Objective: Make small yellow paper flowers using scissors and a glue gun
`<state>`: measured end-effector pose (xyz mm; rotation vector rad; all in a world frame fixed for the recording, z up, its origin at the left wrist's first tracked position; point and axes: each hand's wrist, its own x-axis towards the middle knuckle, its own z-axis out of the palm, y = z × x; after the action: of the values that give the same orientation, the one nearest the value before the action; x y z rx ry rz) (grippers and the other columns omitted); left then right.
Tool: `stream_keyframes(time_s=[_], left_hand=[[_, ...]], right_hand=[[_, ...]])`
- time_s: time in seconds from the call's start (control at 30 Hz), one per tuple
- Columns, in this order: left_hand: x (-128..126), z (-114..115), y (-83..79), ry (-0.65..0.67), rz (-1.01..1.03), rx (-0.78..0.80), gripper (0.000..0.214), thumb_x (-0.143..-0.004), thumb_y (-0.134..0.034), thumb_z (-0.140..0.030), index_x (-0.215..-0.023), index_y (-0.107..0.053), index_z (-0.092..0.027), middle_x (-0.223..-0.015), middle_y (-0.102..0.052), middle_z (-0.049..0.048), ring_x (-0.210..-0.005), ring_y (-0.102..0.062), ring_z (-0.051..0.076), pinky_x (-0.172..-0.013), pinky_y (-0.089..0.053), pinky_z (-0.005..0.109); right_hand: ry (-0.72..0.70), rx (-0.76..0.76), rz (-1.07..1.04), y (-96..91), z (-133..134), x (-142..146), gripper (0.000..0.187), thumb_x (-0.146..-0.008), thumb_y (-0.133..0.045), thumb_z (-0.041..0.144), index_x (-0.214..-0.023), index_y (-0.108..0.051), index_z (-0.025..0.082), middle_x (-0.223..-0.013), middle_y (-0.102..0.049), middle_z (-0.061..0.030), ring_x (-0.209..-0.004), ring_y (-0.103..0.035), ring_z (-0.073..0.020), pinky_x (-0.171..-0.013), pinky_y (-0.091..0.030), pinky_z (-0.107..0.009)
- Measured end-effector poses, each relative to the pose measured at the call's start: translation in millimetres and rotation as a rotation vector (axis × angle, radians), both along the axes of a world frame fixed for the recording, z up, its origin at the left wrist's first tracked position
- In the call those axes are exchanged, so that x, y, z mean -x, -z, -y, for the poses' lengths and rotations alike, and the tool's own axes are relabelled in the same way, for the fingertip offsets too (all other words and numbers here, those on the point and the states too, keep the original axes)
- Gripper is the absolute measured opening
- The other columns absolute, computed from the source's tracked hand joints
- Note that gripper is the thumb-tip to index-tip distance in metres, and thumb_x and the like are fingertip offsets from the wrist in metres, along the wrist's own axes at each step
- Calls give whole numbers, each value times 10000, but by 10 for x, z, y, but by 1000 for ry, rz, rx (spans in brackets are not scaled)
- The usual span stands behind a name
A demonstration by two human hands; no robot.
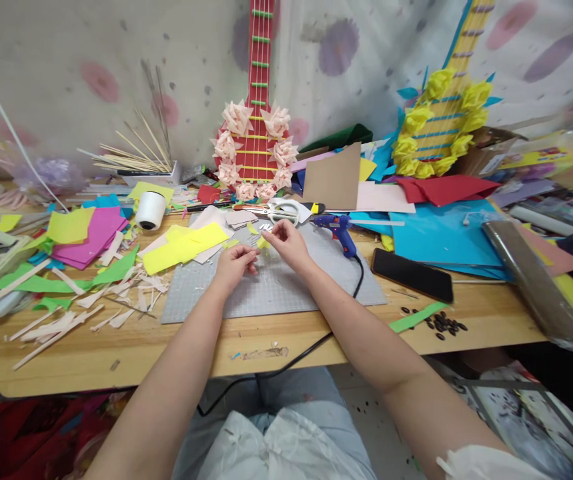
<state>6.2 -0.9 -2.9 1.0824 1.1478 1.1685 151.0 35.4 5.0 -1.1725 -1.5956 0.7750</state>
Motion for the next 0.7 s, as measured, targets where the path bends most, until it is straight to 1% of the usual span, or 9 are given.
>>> stream_keyframes(time_s=[0.1, 0.17, 0.2, 0.3, 0.4, 0.5, 0.57, 0.63, 0.7], left_hand=[[7, 3, -15, 4, 10, 12, 274, -538, -688, -335, -687, -620, -116, -560, -539, -14, -410, -471, 67, -445, -476, 262], [10, 6, -27, 10, 13, 16, 282, -533, -690, -342, -689, -624, -116, -558, -541, -13, -410, -469, 66, -446, -475, 261], [12, 8, -32, 12, 13, 16, 282, -531, -691, -343, -687, -624, -117, -557, -541, -13, -410, -468, 67, -448, -475, 261], [18, 9, -36, 12, 14, 15, 277, -532, -688, -342, -684, -623, -120, -555, -537, -16, -408, -466, 68, -450, -473, 265], [24, 3, -18, 29, 0, 4, 268, -543, -679, -342, -688, -623, -123, -557, -533, -17, -408, -466, 72, -452, -465, 265], [30, -11, 17, 62, -53, -23, 270, -573, -660, -357, -708, -622, -127, -585, -545, -5, -427, -483, 83, -471, -459, 264], [35, -18, 37, 10, -110, -97, 289, -593, -652, -355, -784, -624, -141, -672, -576, 15, -505, -524, 102, -507, -465, 261], [40, -17, 43, -136, -219, -249, 313, -611, -653, -331, -874, -611, -167, -813, -591, 35, -649, -561, 123, -580, -478, 257], [41, -3, 34, -276, -361, -424, 299, -637, -649, -300, -910, -593, -189, -908, -578, 43, -784, -561, 137, -686, -480, 265]], right_hand=[[-40, -83, 43, -3, -11, -73, 241, -730, -553, 410, -863, -534, 210, -887, -567, -22, -832, -511, -145, -753, -409, -288], [-124, -110, 119, 7, -24, -125, 252, -718, -580, 389, -912, -568, 229, -1022, -570, -33, -991, -492, -171, -876, -373, -334], [-168, -110, 153, 16, -31, -144, 254, -707, -598, 381, -915, -578, 237, -1045, -573, -30, -1034, -479, -180, -917, -348, -353], [-247, -93, 191, 45, -48, -163, 220, -679, -634, 370, -846, -588, 234, -1006, -598, -23, -1036, -490, -188, -960, -315, -381], [-271, -76, 158, 53, -51, -141, 164, -703, -609, 376, -743, -570, 222, -921, -610, -24, -959, -525, -180, -926, -350, -374], [-268, -69, 143, 39, -47, -119, 170, -719, -587, 385, -687, -555, 221, -852, -611, -17, -907, -540, -175, -901, -365, -371], [-244, -80, 142, 33, -47, -106, 168, -712, -594, 379, -682, -556, 218, -841, -612, -13, -891, -539, -170, -894, -364, -367], [-198, -107, 144, 34, -49, -90, 159, -705, -602, 363, -677, -554, 213, -830, -613, -11, -879, -533, -167, -884, -365, -357], [-135, -134, 155, 38, -48, -65, 151, -696, -611, 344, -667, -549, 210, -814, -615, -11, -874, -527, -169, -875, -363, -351]])
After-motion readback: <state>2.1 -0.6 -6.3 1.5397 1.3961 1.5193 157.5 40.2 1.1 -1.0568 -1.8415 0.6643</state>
